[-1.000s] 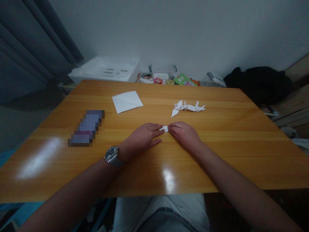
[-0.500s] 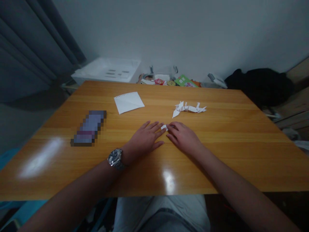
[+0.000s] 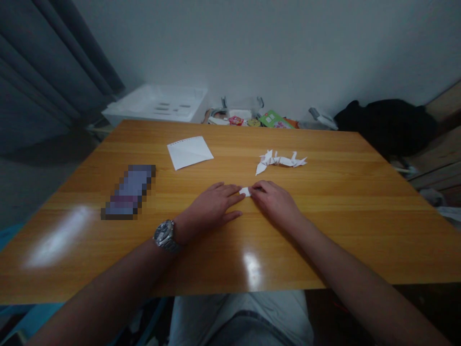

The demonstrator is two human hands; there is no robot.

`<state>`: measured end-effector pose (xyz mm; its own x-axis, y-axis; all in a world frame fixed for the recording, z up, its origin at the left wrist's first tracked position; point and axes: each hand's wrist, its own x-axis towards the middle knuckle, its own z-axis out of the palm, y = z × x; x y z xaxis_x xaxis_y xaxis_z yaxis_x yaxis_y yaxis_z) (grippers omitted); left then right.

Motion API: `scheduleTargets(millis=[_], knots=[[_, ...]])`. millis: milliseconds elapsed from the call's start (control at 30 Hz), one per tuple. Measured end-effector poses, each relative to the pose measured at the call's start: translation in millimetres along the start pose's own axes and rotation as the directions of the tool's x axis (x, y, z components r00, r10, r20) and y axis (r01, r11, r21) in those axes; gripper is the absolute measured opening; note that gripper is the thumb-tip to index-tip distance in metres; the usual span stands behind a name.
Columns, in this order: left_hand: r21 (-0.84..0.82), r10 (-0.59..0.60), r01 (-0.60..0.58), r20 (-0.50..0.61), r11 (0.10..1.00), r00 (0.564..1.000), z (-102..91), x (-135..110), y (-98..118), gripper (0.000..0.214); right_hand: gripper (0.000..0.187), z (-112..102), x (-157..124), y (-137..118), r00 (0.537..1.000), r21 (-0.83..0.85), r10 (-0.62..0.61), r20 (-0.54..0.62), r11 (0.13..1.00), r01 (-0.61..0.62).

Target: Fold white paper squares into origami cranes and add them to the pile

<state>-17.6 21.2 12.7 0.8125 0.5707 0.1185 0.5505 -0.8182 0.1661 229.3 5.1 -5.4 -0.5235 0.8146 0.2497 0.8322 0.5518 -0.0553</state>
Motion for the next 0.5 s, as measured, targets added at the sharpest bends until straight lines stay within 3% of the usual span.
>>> scheduleTargets(millis=[267, 500], knots=[[0.006, 0.003, -0.004, 0.033, 1.000, 0.999, -2.5, -0.3, -0.4, 0.054, 0.029, -3.9, -1.0, -4.5, 1.000, -0.027, 0.020, 0.023, 0.999, -0.019], [0.059, -0.065, 0.064, 0.015, 0.996, 0.998, -0.9, 0.5, 7.2, 0.050, 0.035, -4.4, -1.0, -12.7, 0.999, 0.022, 0.044, -0.013, 0.999, -0.044]])
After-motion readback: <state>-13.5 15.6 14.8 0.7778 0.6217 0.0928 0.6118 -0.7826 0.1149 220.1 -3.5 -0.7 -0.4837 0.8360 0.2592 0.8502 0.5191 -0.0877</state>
